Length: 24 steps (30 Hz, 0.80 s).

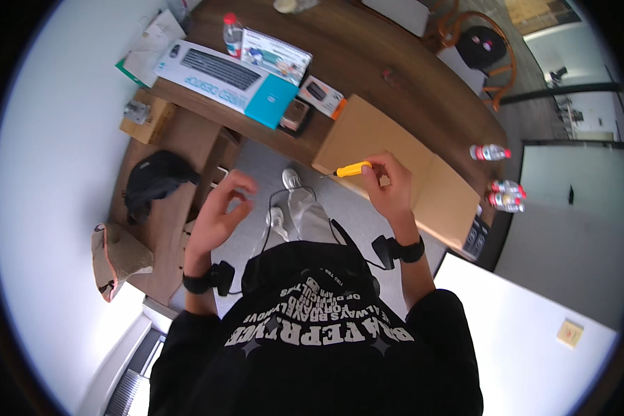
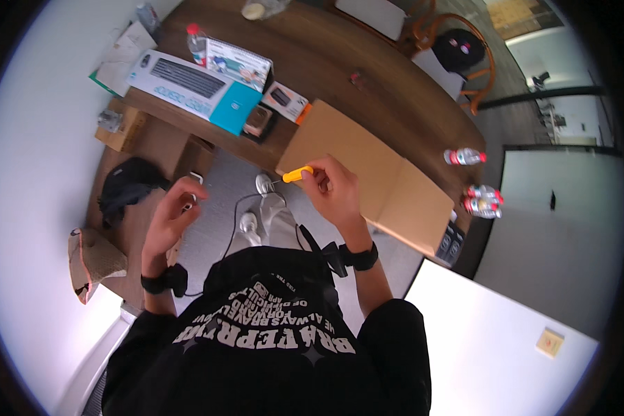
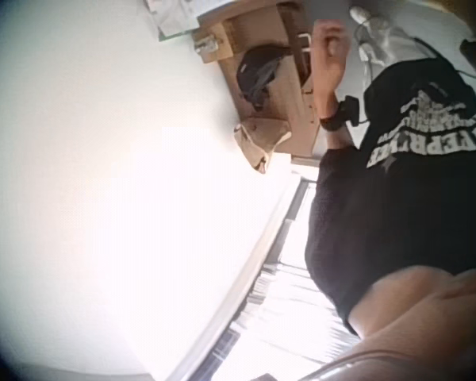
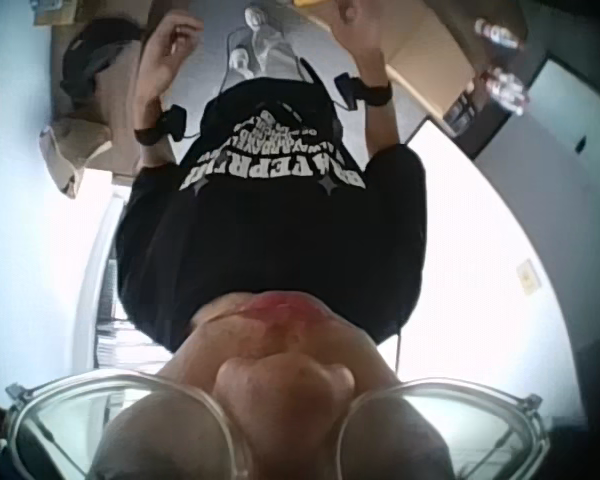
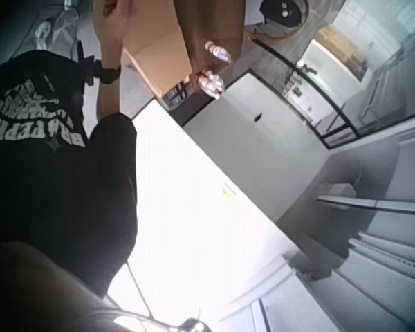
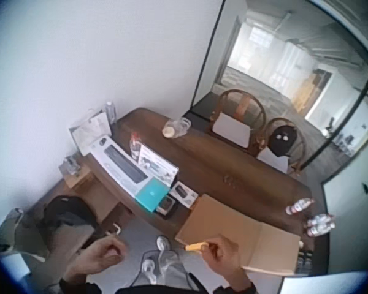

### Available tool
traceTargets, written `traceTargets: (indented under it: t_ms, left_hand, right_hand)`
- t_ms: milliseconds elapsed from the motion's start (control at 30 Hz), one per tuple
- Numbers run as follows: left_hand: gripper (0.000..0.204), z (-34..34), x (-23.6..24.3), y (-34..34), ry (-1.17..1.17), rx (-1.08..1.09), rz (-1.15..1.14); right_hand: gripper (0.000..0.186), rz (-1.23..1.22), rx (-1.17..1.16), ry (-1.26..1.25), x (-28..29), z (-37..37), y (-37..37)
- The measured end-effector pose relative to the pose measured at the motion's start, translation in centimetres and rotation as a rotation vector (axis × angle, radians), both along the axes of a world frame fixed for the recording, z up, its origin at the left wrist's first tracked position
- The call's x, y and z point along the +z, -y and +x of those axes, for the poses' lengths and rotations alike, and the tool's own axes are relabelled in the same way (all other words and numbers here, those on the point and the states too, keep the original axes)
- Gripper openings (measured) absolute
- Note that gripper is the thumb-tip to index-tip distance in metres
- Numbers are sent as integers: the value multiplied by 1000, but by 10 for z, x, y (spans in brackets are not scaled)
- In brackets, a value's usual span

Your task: The person unscrews several screws from the back of a computer tower using a screwdriver, walks to another room to retrieve a small part, and then returns to screw it into the back of the tower.

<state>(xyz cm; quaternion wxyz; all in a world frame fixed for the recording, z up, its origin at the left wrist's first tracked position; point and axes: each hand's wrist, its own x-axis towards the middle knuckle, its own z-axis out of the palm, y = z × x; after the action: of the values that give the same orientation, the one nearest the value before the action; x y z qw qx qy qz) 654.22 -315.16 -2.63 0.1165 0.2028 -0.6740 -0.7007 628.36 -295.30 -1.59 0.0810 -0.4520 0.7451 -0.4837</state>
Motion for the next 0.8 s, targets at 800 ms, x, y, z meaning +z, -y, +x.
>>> traceTargets:
  t_ms: [800]
  left_hand:
    - [12,-120,30,-377,-58,-1101,19]
  right_hand:
    - [24,46,-641,148,77,178,-465]
